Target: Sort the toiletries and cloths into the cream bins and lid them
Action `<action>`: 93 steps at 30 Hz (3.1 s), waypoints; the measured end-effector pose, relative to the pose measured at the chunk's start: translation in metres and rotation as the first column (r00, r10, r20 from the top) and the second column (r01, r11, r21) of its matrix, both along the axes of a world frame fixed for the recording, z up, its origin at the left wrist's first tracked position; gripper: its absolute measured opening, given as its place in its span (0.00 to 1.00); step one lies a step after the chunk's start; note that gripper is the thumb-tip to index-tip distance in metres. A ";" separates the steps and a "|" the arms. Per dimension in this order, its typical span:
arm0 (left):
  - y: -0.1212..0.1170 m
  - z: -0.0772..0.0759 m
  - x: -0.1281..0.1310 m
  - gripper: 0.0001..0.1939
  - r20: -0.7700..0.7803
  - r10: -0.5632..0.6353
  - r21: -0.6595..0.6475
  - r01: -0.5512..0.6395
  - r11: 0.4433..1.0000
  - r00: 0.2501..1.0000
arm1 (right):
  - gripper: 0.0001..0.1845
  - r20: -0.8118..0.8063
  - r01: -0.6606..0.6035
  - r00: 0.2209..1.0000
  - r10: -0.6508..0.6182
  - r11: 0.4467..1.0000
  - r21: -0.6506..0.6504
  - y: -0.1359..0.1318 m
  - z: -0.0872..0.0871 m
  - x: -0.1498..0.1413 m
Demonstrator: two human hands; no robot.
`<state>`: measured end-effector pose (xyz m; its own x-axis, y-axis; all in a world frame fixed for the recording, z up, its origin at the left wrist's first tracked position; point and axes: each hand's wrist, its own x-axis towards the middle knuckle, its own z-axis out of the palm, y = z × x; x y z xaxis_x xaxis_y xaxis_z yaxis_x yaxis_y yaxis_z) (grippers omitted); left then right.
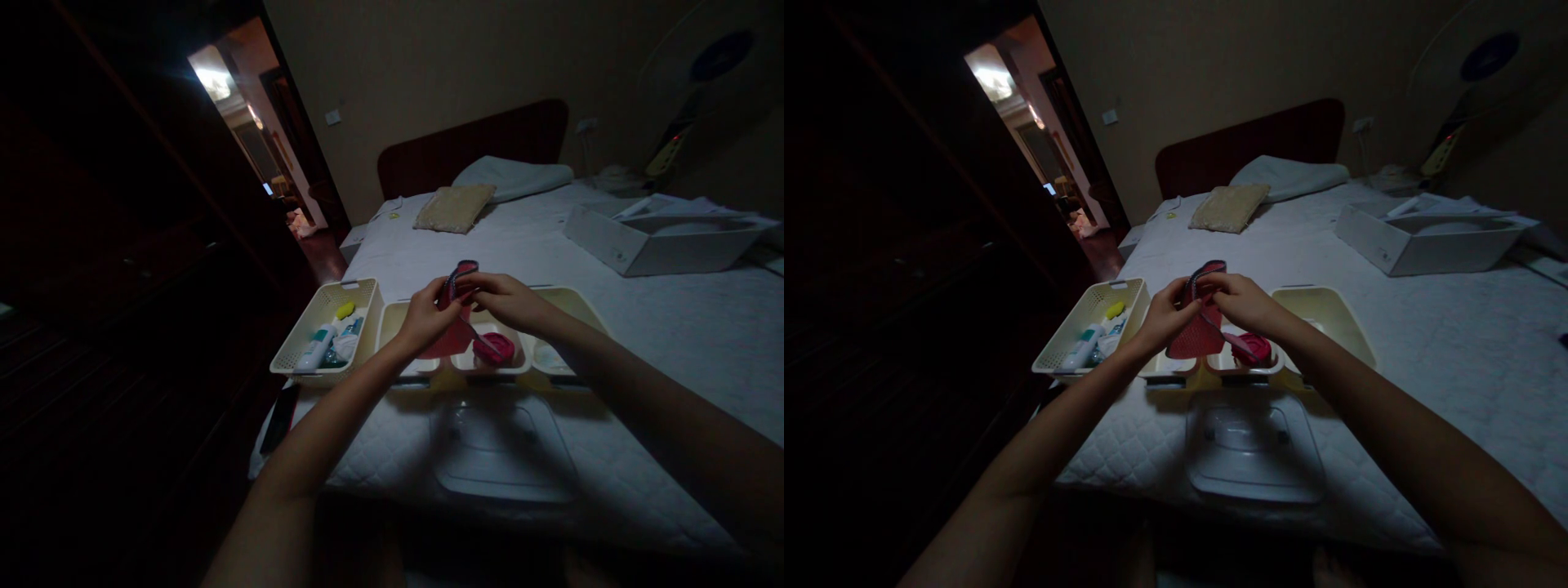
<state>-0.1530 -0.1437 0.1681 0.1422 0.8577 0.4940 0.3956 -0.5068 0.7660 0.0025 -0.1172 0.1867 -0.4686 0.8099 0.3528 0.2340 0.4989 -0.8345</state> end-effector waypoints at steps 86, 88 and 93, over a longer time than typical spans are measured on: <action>0.021 -0.019 -0.031 0.21 0.540 0.016 -0.441 0.266 0.857 0.842 | 0.09 -0.412 -0.133 0.897 -0.160 0.791 -0.598 0.002 -0.016 0.014; 0.021 -0.020 -0.032 0.21 0.537 0.015 -0.436 0.263 0.861 0.843 | 0.10 -0.406 -0.122 0.900 -0.162 0.799 -0.589 0.002 -0.016 0.014; 0.020 -0.019 -0.033 0.21 0.523 0.032 -0.433 0.233 0.871 0.851 | 0.11 -0.351 -0.053 0.916 -0.192 0.812 -0.581 0.008 -0.021 0.017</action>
<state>-0.1855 -0.1233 0.1490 0.0887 0.9939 0.0661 -0.1411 -0.0532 0.9886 0.0192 -0.1095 0.1656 -0.3323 0.9420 -0.0475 -0.1428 -0.1000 -0.9847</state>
